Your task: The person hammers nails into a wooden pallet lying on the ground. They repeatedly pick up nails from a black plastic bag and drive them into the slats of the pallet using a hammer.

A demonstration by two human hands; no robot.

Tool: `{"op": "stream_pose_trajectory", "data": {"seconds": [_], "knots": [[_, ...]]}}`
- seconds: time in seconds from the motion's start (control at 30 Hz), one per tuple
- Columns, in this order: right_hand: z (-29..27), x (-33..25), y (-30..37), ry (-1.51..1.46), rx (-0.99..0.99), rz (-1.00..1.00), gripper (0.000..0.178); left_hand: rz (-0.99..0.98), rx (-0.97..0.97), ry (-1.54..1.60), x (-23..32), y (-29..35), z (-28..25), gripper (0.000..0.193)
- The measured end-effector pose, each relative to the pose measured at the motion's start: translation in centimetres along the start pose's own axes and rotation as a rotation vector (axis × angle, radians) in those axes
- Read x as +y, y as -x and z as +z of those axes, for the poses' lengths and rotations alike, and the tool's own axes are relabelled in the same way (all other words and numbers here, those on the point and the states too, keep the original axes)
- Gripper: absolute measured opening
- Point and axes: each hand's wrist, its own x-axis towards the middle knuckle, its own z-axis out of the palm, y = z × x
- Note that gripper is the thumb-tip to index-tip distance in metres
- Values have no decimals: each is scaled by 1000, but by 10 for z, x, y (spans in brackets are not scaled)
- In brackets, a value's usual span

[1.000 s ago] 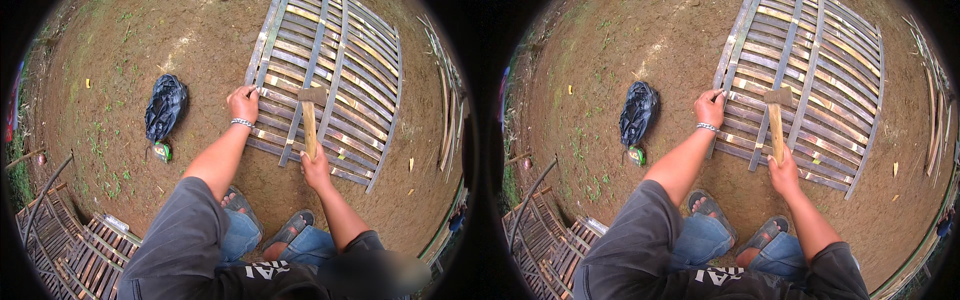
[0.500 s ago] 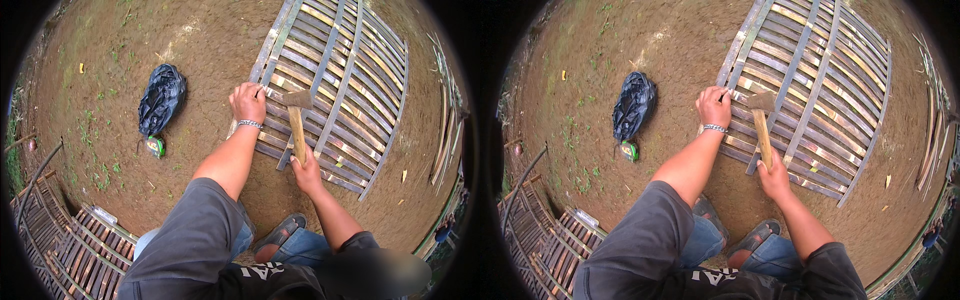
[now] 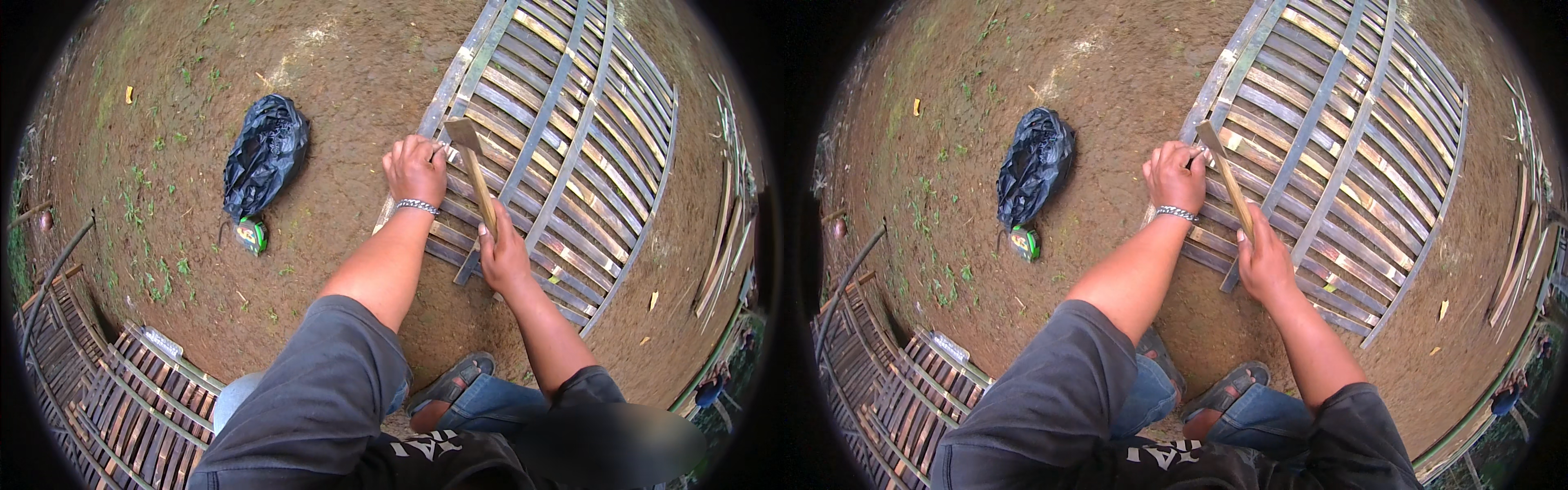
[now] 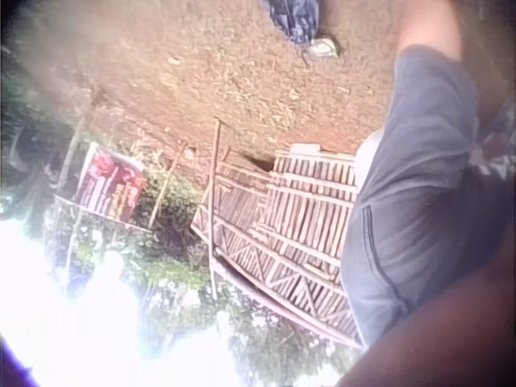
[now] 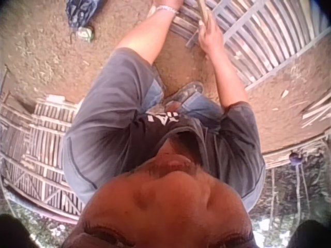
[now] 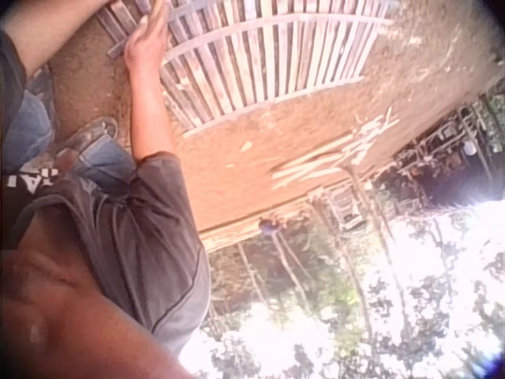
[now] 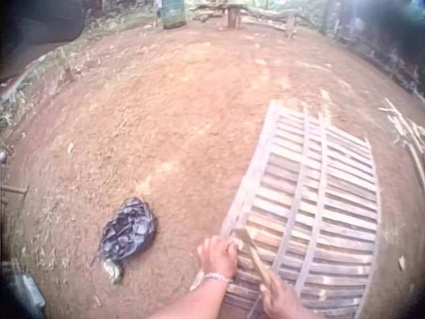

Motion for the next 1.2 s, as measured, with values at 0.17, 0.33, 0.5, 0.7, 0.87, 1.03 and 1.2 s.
{"op": "stream_pose_trajectory", "data": {"seconds": [0.17, 0.33, 0.5, 0.7, 0.87, 1.03, 1.2], "knots": [[1, 4, -3, 29, -93, 137, 52, 3, -19, -19, -2, 0, -1, 7], [-8, -2, -5, -24, 34, 2, 51, 19, 1, -29, -2, -2, -1, 7], [-12, 1, -4, 44, -132, 124, 52, 3, -21, -17, 0, -2, -2, 7], [-10, -1, -1, 30, -70, 82, 53, -10, -28, -9, -2, 0, -2, 7], [-14, 1, -2, 59, -51, 68, 54, -14, -40, -15, -1, 0, -3, 7], [-13, 2, -3, 77, -164, 151, 55, 16, 3, -45, -2, 0, 0, 9], [-15, -7, -1, 6, -10, 50, 53, 34, -21, 6, -10, 5, -8, 19]]}}
